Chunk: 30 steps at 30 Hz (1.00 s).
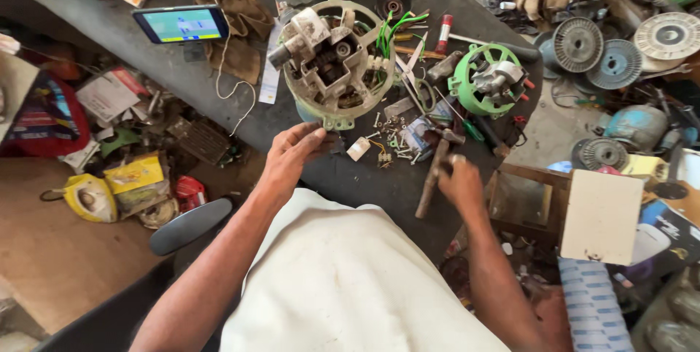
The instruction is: The person works on a disassembled electrical motor on a cluttered workbench. They use a hammer to tap the motor housing and a screwdriver to adjust internal components while handling wires and small parts.
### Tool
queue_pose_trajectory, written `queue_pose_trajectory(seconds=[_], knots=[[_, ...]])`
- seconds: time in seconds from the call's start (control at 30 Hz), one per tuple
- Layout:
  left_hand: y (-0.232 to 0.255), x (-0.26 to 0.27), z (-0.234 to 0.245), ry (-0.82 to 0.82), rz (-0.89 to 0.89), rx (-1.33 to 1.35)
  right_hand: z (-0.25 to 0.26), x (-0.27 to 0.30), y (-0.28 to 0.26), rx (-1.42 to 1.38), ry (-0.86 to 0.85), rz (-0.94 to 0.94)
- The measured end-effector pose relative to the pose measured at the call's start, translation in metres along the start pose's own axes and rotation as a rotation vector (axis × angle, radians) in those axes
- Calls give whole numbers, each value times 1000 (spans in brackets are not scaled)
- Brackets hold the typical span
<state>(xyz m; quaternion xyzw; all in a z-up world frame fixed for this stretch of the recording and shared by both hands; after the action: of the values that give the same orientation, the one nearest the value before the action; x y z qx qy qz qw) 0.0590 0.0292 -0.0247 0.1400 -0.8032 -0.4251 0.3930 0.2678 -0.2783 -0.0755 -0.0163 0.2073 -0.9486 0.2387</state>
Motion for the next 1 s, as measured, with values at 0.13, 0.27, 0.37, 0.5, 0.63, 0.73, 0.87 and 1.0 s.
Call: queue_pose_trajectory(seconds=[0.13,0.27,0.37,0.5,0.63,0.73,0.87,1.0], knots=[[-3,-7,10,73,-34,-124,-26,45,40,-95,3,-205],[-15,-12,7,52,-20,-151,-13,52,52,-205,175,-218],[-15,-11,7,9,64,-16,-21,37,42,-273,191,-258],[-25,-6,2,-63,287,353,-36,13,16,-314,196,-188],[-44,-12,-1,-38,356,459,-54,-16,-6,-293,254,-43],[-55,-16,-6,-70,403,545,-76,-37,-19,-106,255,77],[-62,-19,-5,-78,438,552,-95,-50,-30,136,214,118],[-64,-20,-1,-95,478,498,-101,-49,-38,200,179,76]])
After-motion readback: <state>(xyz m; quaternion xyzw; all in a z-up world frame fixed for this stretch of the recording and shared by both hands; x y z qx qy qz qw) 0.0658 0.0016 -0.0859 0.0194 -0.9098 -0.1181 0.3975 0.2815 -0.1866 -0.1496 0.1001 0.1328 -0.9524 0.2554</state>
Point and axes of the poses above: each hand's wrist, its own x-axis away from the middle knuckle, its own z-axis out of the back of the hand, y = z × x, the point moved 9 cm from there along -x, towards the middle knuckle, and after that the axes turned 15 degrees about y, right-handed, at the moved point
